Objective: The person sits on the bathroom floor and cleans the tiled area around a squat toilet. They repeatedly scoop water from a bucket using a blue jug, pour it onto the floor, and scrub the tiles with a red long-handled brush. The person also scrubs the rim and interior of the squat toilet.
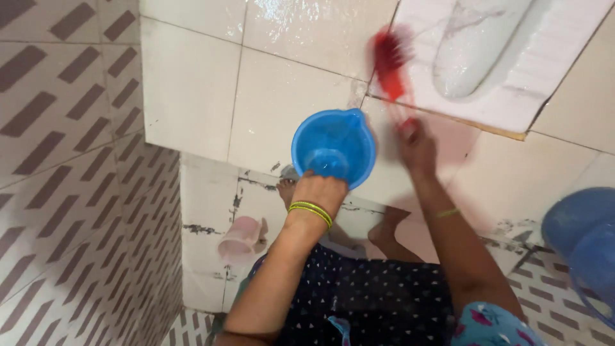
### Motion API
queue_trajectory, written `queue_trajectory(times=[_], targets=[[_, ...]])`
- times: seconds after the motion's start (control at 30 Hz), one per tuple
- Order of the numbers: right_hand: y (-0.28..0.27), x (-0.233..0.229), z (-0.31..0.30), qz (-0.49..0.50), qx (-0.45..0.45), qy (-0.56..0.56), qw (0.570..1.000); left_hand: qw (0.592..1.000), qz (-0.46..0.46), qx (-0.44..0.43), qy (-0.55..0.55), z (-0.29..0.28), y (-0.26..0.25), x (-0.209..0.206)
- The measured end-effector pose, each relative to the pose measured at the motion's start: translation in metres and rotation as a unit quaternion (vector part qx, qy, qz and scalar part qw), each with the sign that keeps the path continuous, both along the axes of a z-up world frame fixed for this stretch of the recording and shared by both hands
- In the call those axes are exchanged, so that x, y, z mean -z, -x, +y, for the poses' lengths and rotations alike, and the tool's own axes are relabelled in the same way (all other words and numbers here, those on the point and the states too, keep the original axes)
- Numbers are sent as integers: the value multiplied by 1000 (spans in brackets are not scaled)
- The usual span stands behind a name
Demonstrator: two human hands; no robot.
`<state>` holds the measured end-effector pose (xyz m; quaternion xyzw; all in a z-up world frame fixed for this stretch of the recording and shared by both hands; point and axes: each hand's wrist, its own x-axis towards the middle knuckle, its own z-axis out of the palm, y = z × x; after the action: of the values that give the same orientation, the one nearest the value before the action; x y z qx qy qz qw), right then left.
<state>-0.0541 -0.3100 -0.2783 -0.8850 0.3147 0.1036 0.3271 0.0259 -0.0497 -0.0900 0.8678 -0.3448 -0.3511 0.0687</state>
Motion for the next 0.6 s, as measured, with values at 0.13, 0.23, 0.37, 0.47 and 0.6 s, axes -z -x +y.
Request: queue_trajectory(times=[0.13, 0.23, 0.37, 0.47, 0.6], targets=[[43, -14, 6, 0, -98, 13, 995, 999, -4, -32, 9, 24, 27, -16], [67, 3, 11, 49, 76, 2, 996, 999, 30, -16, -3, 43, 49, -33], [34, 30, 48, 95, -76, -10, 993, 998, 66, -21, -16, 36, 37, -50], [14, 32, 75, 97, -288, -22, 953, 992, 110, -55, -3, 40, 24, -62], [-9, 29, 100, 112, -30, -15, 993, 984, 160, -82, 13, 44, 16, -72]])
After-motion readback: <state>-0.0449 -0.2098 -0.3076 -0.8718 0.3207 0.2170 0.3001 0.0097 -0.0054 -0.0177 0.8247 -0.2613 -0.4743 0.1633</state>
